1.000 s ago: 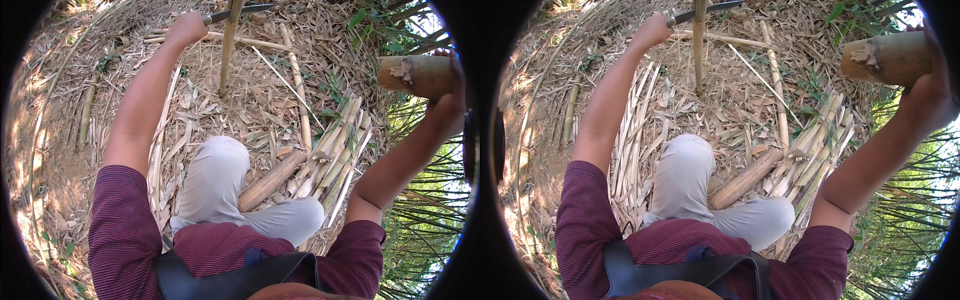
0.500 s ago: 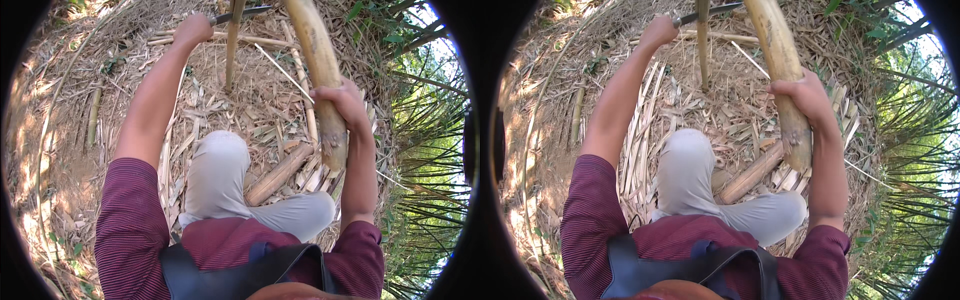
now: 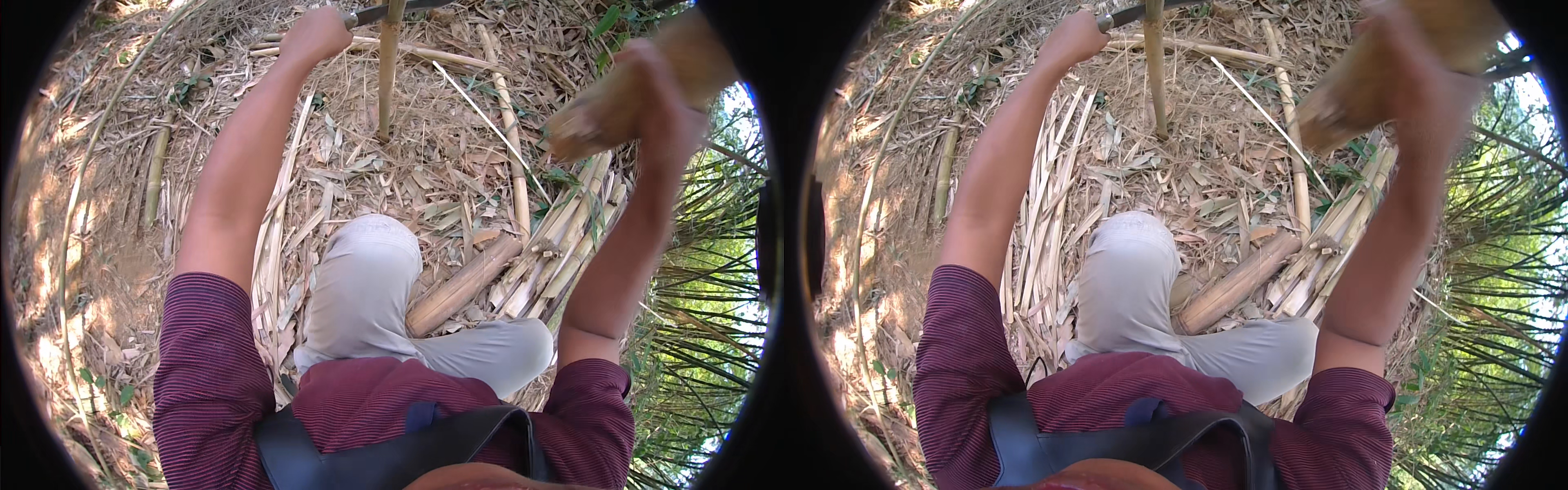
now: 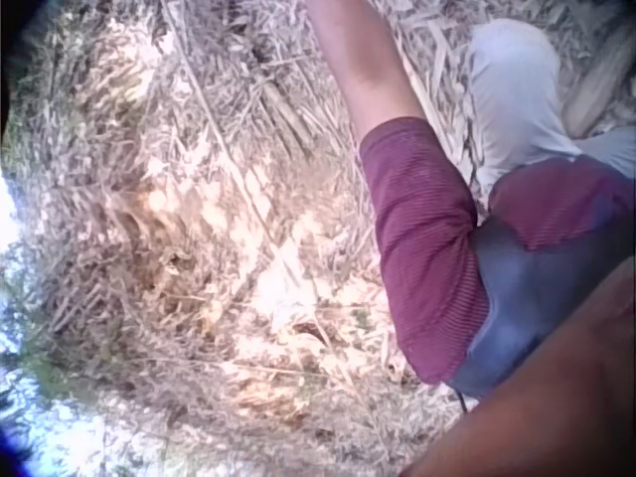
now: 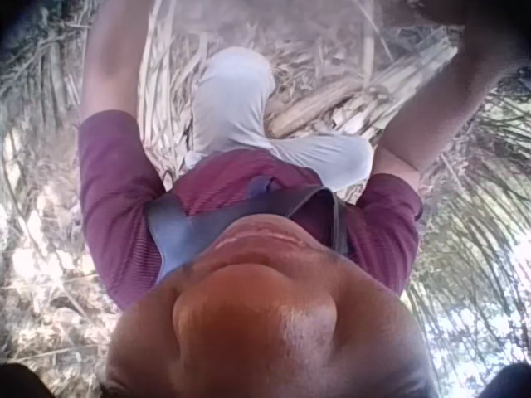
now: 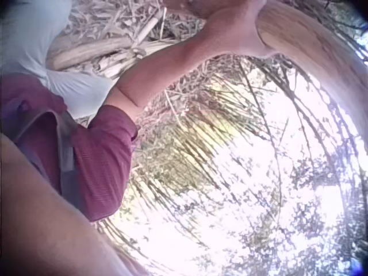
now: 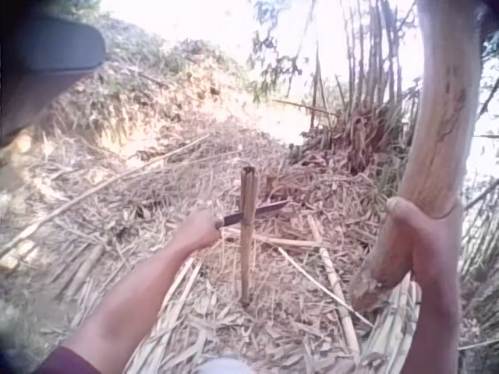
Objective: The person splits pieces of bamboo into smaller strips using a knife and stacks them together.
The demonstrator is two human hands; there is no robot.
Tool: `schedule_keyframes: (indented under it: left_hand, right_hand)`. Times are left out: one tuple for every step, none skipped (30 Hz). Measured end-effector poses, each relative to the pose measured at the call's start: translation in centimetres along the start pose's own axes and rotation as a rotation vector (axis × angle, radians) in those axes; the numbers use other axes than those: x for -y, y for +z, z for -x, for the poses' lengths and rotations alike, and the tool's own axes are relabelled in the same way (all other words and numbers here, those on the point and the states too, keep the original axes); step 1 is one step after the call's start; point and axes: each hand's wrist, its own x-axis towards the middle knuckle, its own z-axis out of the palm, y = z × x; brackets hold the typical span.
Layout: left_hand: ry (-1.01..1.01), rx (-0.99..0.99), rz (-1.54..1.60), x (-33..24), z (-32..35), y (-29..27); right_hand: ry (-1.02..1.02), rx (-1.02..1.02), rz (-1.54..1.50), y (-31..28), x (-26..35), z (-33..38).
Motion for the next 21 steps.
schedule_keyframes:
  left_hand:
    - [-0.030,-0.010,-0.054,0.5,0.5,0.2]
    - [-0.014,-0.026,-0.068,-0.7,0.5,0.5]
    - [0.021,-0.005,-0.085,-0.6,1.0,1.1]
    - [0.041,0.015,-0.110,1.0,0.9,1.4]
    - [0.019,-0.048,-0.148,3.6,-0.5,-1.4]
    - [0.059,0.040,-0.149,6.1,-0.9,-1.9]
    - [0.050,0.020,-0.109,4.9,-1.4,-0.9]
    - [0.022,-0.028,-0.109,4.9,-1.0,-1.1]
    - [-0.026,-0.048,-0.096,5.6,0.5,-1.1]
    - [-0.142,0.072,-0.087,3.9,1.8,-2.3]
    - [-0.116,0.061,-0.079,3.4,2.5,-2.1]
    - [-0.121,0.016,-0.062,3.7,1.6,-2.7]
    - [-0.126,0.012,-0.051,4.2,2.0,-2.1]
    - [-0.124,0.006,-0.048,4.1,2.2,-2.1]
    - [-0.128,-0.005,-0.040,3.7,2.3,-2.2]
    - [-0.143,-0.008,-0.045,4.0,2.6,-2.2]
    - [-0.128,0.004,-0.070,3.6,2.4,-2.4]
    - [-0.104,0.020,-0.088,2.7,2.0,-2.7]
    - [-0.102,0.044,-0.119,2.7,2.2,-2.7]
    - [-0.067,0.042,-0.096,1.4,1.8,-2.7]
    - [-0.054,0.041,-0.089,0.8,1.5,-2.6]
  right_hand:
    - [0.276,0.126,0.176,3.9,-4.1,3.0]
    - [0.292,0.335,0.199,6.2,-9.3,7.1]
    - [0.266,0.457,0.659,8.2,-13.3,11.9]
    - [0.675,0.713,0.523,8.4,-11.1,11.4]
    - [0.763,0.723,0.373,9.6,-11.7,10.8]
    - [0.898,0.741,0.275,8.6,-13.0,12.2]
    - [0.910,0.700,0.286,7.2,-14.4,12.8]
    - [0.897,0.672,0.247,6.7,-15.2,13.5]
    - [0.901,0.673,0.227,6.0,-15.3,14.9]
    - [0.876,0.633,0.172,5.4,-15.2,16.0]
    - [0.845,0.574,0.115,4.8,-15.0,16.6]
    - [0.812,0.514,0.059,4.5,-15.0,16.4]
    - [0.933,0.517,0.099,3.6,-13.1,15.2]
    - [0.867,0.491,0.079,2.6,-11.1,13.8]
    - [0.794,0.470,0.061,1.5,-8.8,11.8]
    - [0.706,0.407,0.065,1.0,-5.3,10.0]
    - [0.570,0.352,0.074,0.2,-3.5,8.2]
    - [0.428,0.311,0.117,-1.3,-2.5,6.0]
    - [0.315,0.205,0.205,-1.4,-0.3,4.2]
    - [0.227,0.099,0.206,-2.6,1.5,2.4]
    - [0.142,0.009,0.186,-3.4,1.9,0.2]
